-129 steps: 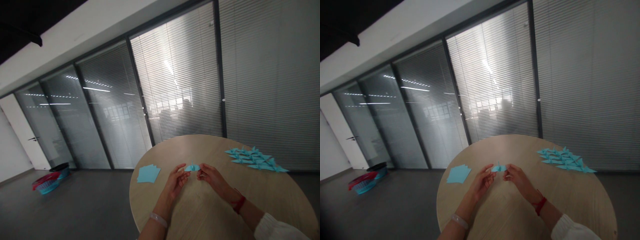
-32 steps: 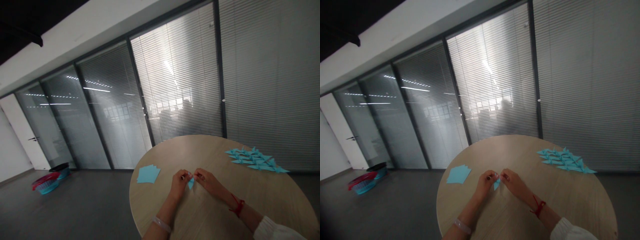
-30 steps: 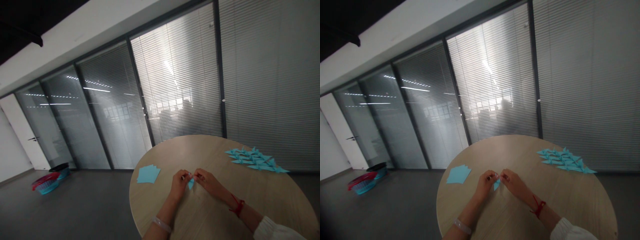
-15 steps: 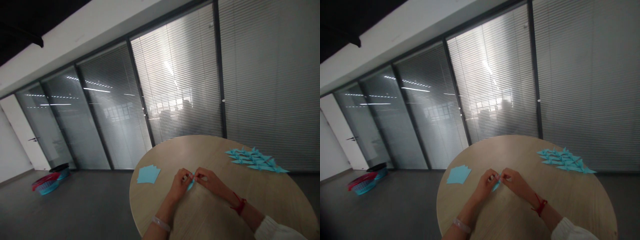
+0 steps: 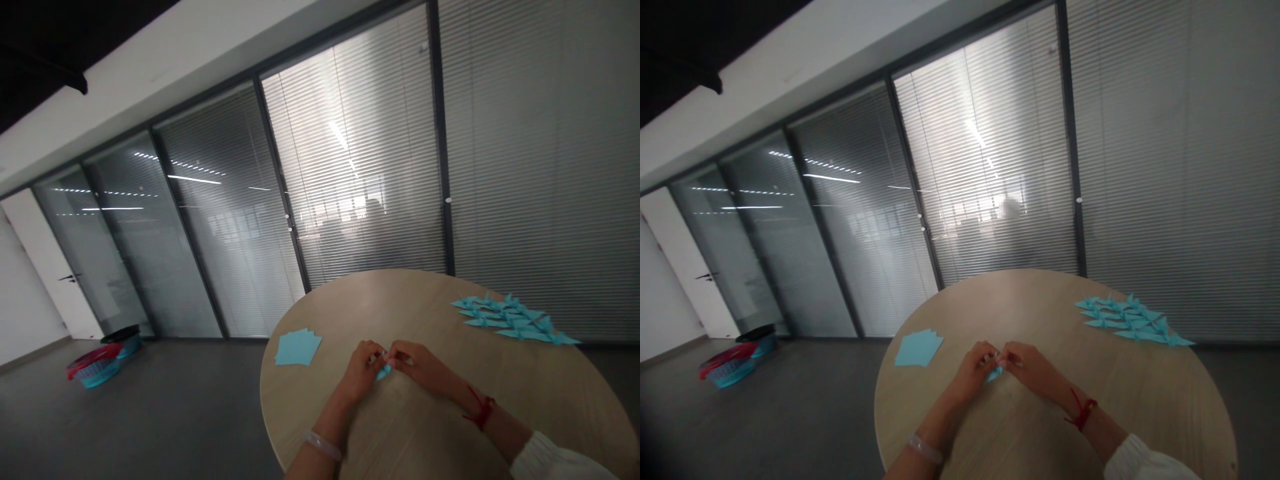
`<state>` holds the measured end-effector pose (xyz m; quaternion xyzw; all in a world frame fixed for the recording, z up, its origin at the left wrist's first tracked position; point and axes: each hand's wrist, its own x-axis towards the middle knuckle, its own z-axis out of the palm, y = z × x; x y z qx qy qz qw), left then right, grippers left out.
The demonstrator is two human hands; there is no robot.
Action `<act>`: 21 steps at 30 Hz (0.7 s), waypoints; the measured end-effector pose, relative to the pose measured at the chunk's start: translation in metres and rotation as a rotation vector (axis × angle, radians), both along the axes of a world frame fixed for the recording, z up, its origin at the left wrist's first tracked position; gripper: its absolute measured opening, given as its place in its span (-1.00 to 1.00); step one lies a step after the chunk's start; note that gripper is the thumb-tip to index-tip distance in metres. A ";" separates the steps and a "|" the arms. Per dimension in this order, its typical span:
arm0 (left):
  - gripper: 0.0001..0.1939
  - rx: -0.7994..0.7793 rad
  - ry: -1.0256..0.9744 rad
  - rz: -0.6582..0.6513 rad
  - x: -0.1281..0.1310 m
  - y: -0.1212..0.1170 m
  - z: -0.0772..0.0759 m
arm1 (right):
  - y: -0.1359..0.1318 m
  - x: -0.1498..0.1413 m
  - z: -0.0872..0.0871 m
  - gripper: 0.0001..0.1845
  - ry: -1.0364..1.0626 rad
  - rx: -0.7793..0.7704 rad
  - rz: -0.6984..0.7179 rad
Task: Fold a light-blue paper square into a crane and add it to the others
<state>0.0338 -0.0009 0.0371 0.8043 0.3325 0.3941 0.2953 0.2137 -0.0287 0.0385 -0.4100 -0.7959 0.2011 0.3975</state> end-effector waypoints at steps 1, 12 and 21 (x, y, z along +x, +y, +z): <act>-0.75 -0.007 -0.007 0.004 0.000 0.001 -0.002 | 0.001 0.001 0.000 -0.80 -0.005 -0.005 0.000; -0.60 -0.127 -0.080 -0.001 0.002 0.006 -0.005 | 0.004 0.013 0.006 -0.78 -0.037 -0.075 -0.023; -0.64 -0.065 -0.023 0.163 0.002 0.009 -0.009 | 0.028 0.126 -0.009 -0.70 -0.382 -0.019 -0.841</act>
